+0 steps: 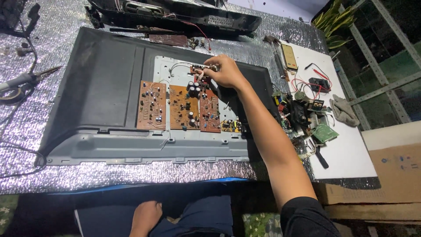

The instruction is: Arranging and placing various circuit boards and electronic components onto a TV chassis for repair or assembly.

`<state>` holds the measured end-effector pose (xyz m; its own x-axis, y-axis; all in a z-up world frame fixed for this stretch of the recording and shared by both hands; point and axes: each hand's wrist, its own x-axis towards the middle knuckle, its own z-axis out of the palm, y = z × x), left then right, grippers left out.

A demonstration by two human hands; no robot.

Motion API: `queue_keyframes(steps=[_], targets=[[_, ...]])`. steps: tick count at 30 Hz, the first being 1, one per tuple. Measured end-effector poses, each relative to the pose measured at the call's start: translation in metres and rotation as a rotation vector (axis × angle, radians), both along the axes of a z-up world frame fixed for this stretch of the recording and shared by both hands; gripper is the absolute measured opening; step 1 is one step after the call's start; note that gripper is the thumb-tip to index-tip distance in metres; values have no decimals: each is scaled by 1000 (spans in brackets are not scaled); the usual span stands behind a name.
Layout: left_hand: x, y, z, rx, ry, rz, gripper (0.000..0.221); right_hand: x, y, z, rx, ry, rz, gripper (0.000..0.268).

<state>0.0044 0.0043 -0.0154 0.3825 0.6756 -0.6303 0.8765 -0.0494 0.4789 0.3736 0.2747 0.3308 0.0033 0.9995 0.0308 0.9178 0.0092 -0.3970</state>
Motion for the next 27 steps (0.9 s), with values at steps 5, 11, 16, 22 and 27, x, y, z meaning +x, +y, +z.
queue_keyframes(steps=[5,11,16,22,27], targets=[[-1,2,-7,-42,-11,-10,44,-14,-14,18,-30,8,87,29],[0,7,5,-80,-2,-15,44,-21,-23,21,-62,-15,177,33],[1,3,-4,-74,2,-2,44,-29,-26,23,-83,48,153,28],[0,4,-6,-61,-9,-17,46,-32,-24,22,-41,92,146,27],[1,3,2,-55,1,0,44,-28,-22,20,-21,131,155,32]])
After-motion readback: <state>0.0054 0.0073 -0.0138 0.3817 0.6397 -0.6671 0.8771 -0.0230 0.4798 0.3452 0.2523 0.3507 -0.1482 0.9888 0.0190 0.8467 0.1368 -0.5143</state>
